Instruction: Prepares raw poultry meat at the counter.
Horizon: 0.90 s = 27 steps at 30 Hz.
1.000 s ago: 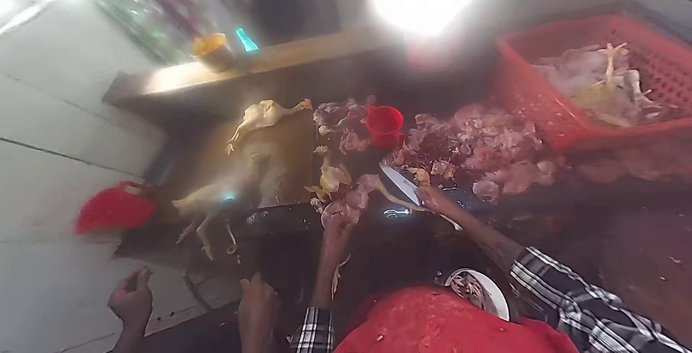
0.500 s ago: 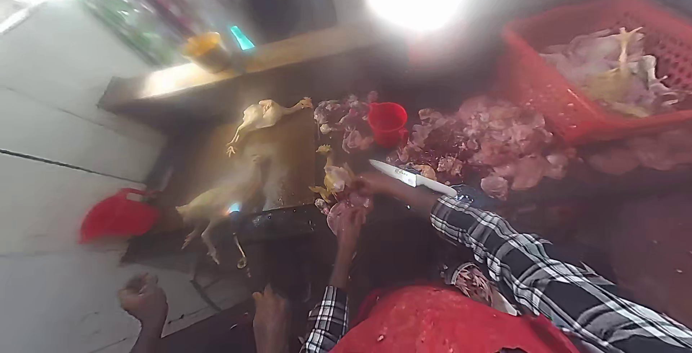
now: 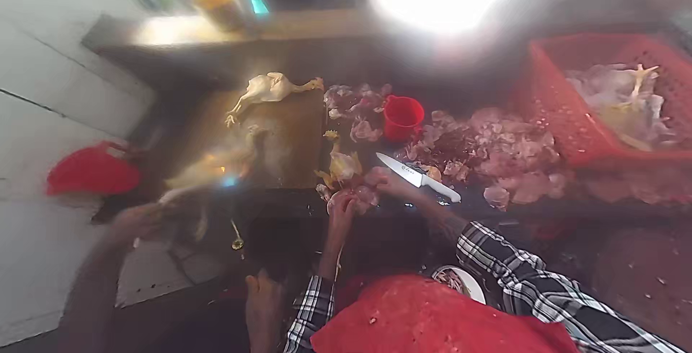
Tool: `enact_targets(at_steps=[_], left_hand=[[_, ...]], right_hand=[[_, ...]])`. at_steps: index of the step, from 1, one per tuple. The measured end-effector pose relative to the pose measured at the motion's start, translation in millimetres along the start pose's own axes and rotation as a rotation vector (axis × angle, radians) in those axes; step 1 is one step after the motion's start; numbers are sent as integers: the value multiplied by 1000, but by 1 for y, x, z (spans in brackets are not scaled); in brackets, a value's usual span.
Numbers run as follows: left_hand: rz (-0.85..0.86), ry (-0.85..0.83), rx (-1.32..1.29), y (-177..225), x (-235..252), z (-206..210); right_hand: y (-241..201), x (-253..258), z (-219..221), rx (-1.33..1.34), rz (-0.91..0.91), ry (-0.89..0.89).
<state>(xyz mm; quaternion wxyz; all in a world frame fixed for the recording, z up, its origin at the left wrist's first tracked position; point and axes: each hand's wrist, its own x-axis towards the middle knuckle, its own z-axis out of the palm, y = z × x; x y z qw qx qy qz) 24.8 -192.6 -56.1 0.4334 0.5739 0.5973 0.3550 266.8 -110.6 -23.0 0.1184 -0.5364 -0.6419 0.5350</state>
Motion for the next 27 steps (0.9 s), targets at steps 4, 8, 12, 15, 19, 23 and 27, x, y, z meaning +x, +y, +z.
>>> enact_targets(at_steps=[4, 8, 12, 15, 19, 23, 27], left_hand=[[40, 33, 228, 10, 11, 5], [-1, -19, 542, 32, 32, 20], [-97, -58, 663, 44, 39, 34], [-105, -46, 654, 46, 34, 39], [-52, -82, 517, 31, 32, 38], [-125, -136, 405, 30, 33, 34], [-258, -172, 521, 53, 44, 29]], right_hand=[[10, -9, 8, 277, 151, 28], [13, 1, 2, 401, 223, 35], [6, 13, -11, 288, 41, 118], [-2, 17, -25, -54, -6, 247], [-6, 13, -22, -270, -198, 146], [6, 28, -9, -424, -319, -11], [-12, 18, -9, -429, -132, 4]])
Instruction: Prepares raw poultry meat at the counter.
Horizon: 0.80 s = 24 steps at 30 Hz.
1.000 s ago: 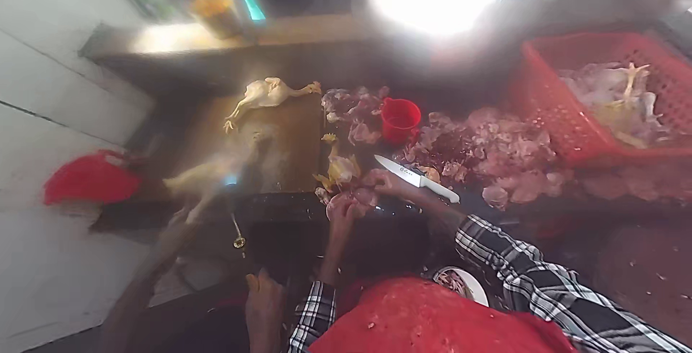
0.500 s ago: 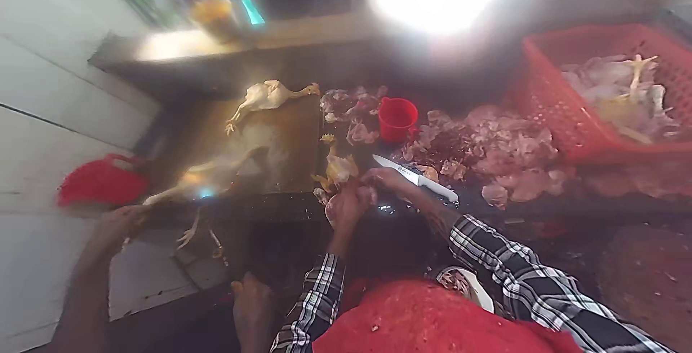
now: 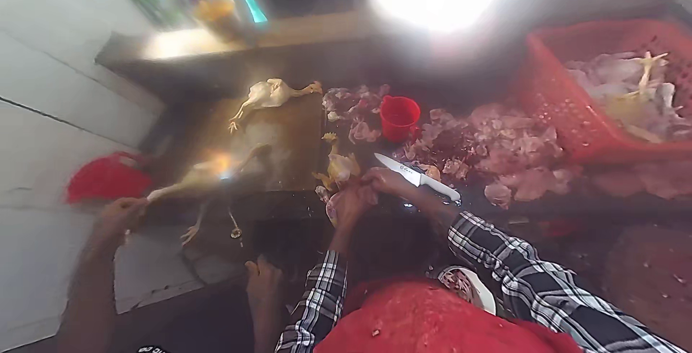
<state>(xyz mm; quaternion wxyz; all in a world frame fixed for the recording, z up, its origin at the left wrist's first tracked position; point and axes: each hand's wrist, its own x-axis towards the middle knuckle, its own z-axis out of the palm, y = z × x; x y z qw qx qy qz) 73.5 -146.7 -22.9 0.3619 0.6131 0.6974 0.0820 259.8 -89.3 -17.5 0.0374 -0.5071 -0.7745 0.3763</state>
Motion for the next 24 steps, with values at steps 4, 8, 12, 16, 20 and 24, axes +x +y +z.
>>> enact_targets(at_steps=[4, 8, 12, 16, 20, 24], left_hand=[[-22, -117, -15, 13, 16, -11], [-81, -52, 54, 28, 20, -16], [-146, 59, 143, 32, 23, -8], [-114, 63, -89, 12, 24, -15], [-68, 152, -323, 3, 16, -20], [-63, 183, -629, 1, 10, -19]], right_hand=[[18, -18, 17, 140, 157, 100], [12, -32, 41, 112, 167, 251], [-4, -41, 58, 24, 104, 293], [6, -63, 58, 69, 2, 208], [45, -111, 27, -5, 109, 452], [86, -149, -5, -202, 342, 471]])
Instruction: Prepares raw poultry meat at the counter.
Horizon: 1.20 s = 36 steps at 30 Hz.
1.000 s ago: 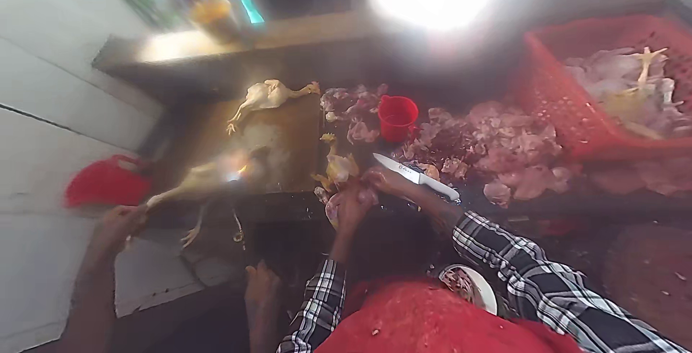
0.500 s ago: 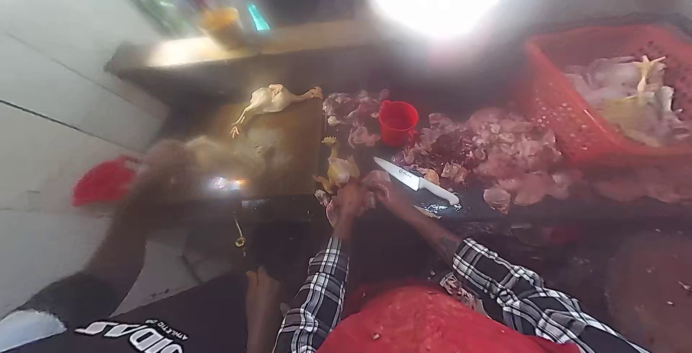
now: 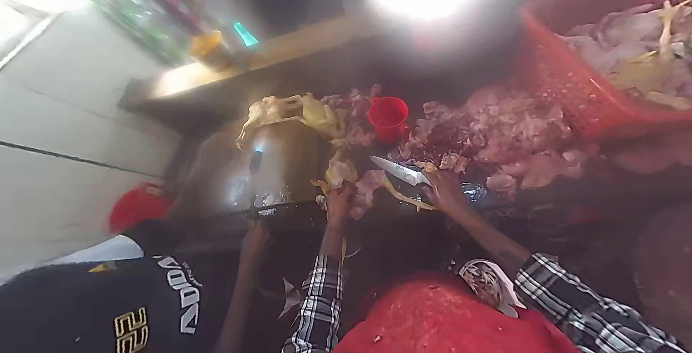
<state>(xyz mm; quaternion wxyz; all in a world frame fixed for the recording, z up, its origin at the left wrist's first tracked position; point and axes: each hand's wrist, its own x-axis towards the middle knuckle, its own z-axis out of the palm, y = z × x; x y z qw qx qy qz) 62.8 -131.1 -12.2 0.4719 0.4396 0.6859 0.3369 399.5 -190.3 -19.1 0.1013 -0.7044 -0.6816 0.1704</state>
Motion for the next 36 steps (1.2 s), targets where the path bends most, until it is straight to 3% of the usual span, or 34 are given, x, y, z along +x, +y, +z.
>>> enact_targets(at_steps=[4, 7, 10, 14, 17, 19, 22, 29, 36], left_hand=[[-130, 33, -211, -4, -9, -4], [-152, 86, -305, -32, -17, -9], [-134, 161, -343, -50, -31, -7], [-62, 206, -455, -66, -32, 2], [-39, 246, -563, -66, -31, 11], [-22, 252, -565, -66, -32, 12], [-28, 242, -560, -73, -36, 13], [-70, 233, -589, -71, -45, 14], [-51, 241, -502, -73, -50, 13]], right_hand=[[6, 3, 10, -18, 19, -120], [3, 4, 1, 82, 92, -228], [5, -11, -15, 474, 109, -328], [-25, -52, -36, 941, 119, -470], [-50, -61, -32, 617, 6, -404], [-59, -64, -21, 355, -94, -450], [-69, -82, -7, 179, -205, -509], [-97, -90, -2, -18, -249, -496], [-141, -52, 4, -12, -251, -601]])
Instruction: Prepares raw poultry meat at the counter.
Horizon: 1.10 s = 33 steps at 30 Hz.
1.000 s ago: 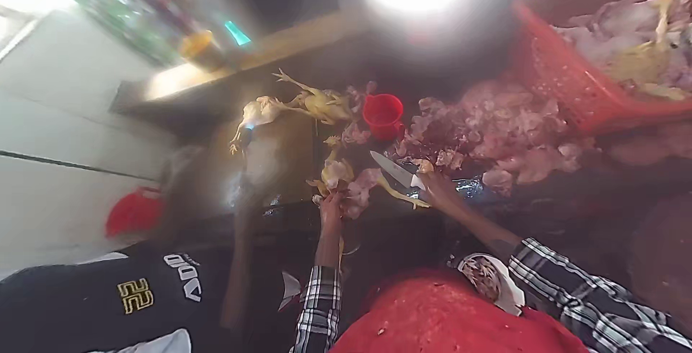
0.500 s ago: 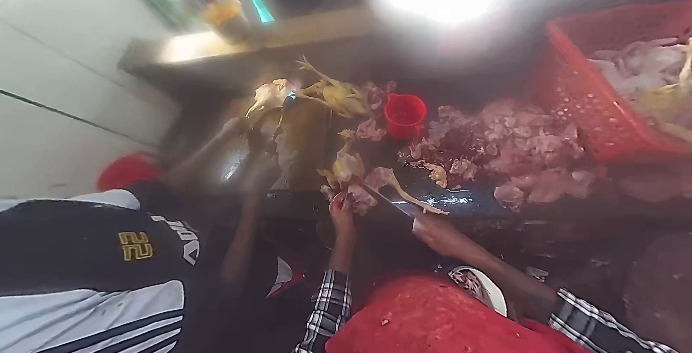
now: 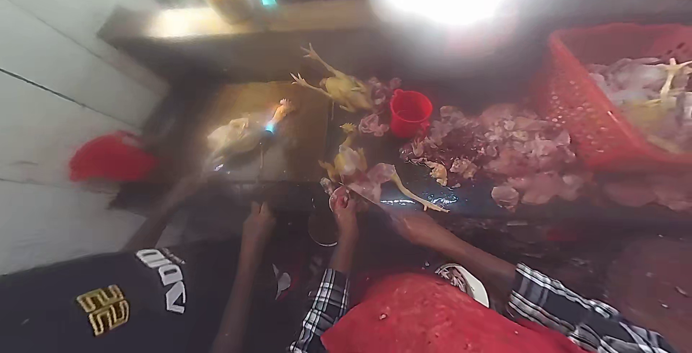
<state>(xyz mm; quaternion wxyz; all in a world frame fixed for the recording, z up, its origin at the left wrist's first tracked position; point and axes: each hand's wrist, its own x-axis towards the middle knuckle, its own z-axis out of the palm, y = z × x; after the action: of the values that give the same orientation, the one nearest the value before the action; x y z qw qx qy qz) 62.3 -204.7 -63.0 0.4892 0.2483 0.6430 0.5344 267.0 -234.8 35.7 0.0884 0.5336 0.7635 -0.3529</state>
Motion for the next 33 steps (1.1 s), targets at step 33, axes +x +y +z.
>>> enact_targets(at_steps=[33], left_hand=[[125, -118, 145, 57, -44, -149]], right_hand=[[91, -80, 65, 319, -215, -43]])
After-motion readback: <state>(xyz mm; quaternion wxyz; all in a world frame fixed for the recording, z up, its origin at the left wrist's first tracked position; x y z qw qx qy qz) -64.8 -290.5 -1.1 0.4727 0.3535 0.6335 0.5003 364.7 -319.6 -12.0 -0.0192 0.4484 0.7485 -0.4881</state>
